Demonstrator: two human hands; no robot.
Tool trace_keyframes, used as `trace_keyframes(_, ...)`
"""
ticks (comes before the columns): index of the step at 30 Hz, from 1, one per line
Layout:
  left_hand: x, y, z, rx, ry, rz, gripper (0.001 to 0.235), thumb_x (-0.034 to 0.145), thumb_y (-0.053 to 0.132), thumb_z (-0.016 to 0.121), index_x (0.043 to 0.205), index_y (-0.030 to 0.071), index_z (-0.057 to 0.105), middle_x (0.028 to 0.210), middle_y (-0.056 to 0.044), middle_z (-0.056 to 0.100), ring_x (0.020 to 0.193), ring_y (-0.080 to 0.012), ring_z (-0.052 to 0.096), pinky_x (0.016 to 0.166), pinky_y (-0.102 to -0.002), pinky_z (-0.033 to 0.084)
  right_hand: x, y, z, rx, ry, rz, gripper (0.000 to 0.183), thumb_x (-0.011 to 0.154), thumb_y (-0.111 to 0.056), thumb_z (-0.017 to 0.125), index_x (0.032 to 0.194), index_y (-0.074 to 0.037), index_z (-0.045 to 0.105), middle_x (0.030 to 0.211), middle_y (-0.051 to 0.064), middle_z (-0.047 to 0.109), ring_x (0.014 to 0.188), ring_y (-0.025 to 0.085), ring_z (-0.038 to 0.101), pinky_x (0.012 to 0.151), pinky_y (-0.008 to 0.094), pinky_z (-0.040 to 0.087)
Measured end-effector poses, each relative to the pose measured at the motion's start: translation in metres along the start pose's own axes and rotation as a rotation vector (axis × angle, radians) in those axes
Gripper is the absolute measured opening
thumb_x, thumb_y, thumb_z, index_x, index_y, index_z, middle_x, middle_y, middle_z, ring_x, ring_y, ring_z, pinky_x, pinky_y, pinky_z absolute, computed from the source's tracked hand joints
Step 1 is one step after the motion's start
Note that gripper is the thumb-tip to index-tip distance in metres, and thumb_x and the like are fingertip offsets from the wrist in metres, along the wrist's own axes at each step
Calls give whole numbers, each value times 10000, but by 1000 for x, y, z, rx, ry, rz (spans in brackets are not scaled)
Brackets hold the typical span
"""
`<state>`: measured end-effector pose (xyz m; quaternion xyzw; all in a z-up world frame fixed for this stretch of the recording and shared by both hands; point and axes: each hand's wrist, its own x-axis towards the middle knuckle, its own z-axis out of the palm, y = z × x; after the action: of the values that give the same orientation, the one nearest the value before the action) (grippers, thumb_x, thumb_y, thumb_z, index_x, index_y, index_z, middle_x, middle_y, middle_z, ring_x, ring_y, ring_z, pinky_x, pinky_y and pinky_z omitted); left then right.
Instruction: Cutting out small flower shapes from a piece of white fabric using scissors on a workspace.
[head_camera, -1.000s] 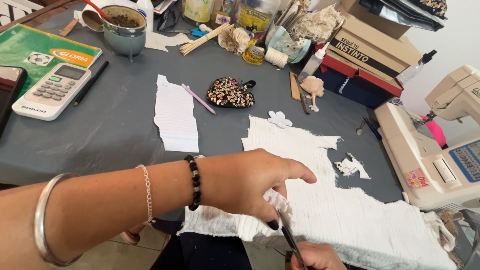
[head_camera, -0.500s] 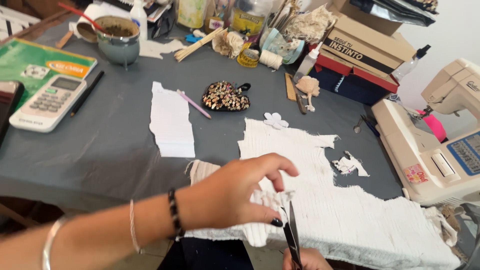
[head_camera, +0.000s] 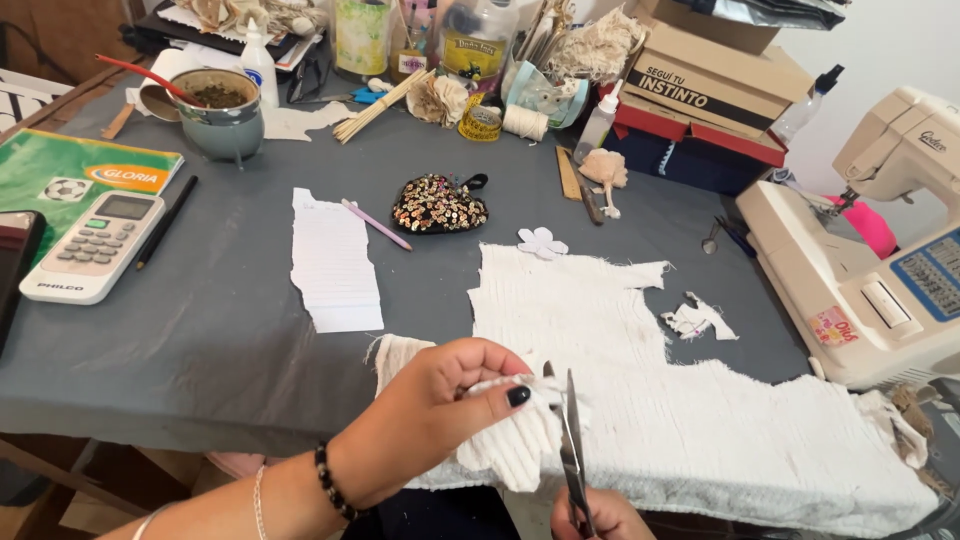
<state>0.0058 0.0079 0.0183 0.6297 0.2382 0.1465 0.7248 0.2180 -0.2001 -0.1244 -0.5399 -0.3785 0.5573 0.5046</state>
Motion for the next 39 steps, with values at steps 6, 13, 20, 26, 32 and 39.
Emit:
trace_keyframes(6, -1, -6, 8, -57, 43, -38, 142, 908, 148, 787, 1031, 83, 765, 728, 3, 741, 534, -74, 346, 522, -233, 317, 7, -18, 7, -579, -10, -228, 405, 880, -489, 782, 714, -154, 629, 746, -7, 567, 625, 116, 486, 578, 245, 360)
trace_keyframes(13, 3, -13, 19, -123, 96, 61, 104, 845, 79, 837, 924, 17, 808, 764, -49, 779, 673, -82, 634, 647, -218, 502, 10, -8, 9, -522, 96, -309, 497, 825, -563, 656, 796, -68, 695, 706, 25, 608, 604, 127, 550, 569, 272, 437)
trace_keyframes(20, 2, -18, 29, -155, 137, 106, 114, 856, 128, 835, 900, 25, 814, 674, -16, 696, 555, -58, 462, 502, -221, 372, 12, -2, 19, -436, 216, -301, 838, 766, -845, 592, 755, -25, 762, 637, 33, 641, 544, 98, 563, 480, 280, 393)
trace_keyframes(26, 2, -18, 26, -169, 37, 144, 142, 904, 167, 790, 894, 27, 768, 633, 13, 595, 511, -50, 379, 457, -228, 289, 12, -1, 15, -570, 220, -361, 408, 919, -424, 640, 893, -48, 794, 702, 3, 656, 618, 90, 568, 540, 279, 403)
trace_keyframes(32, 8, -11, 18, -51, -23, 131, 83, 881, 132, 806, 906, 59, 774, 739, 14, 676, 639, -61, 507, 593, -230, 420, 6, -7, 6, -666, 245, -445, 138, 772, -106, 659, 653, -109, 588, 670, -12, 549, 581, 116, 510, 528, 283, 351)
trace_keyframes(39, 16, 12, 12, 116, -85, 91, 128, 840, 155, 802, 930, 63, 808, 808, -18, 788, 709, -59, 659, 654, -214, 523, -1, -49, 9, -698, 110, -342, 673, 873, -806, 528, 745, -151, 616, 766, 3, 554, 616, 127, 591, 584, 260, 435)
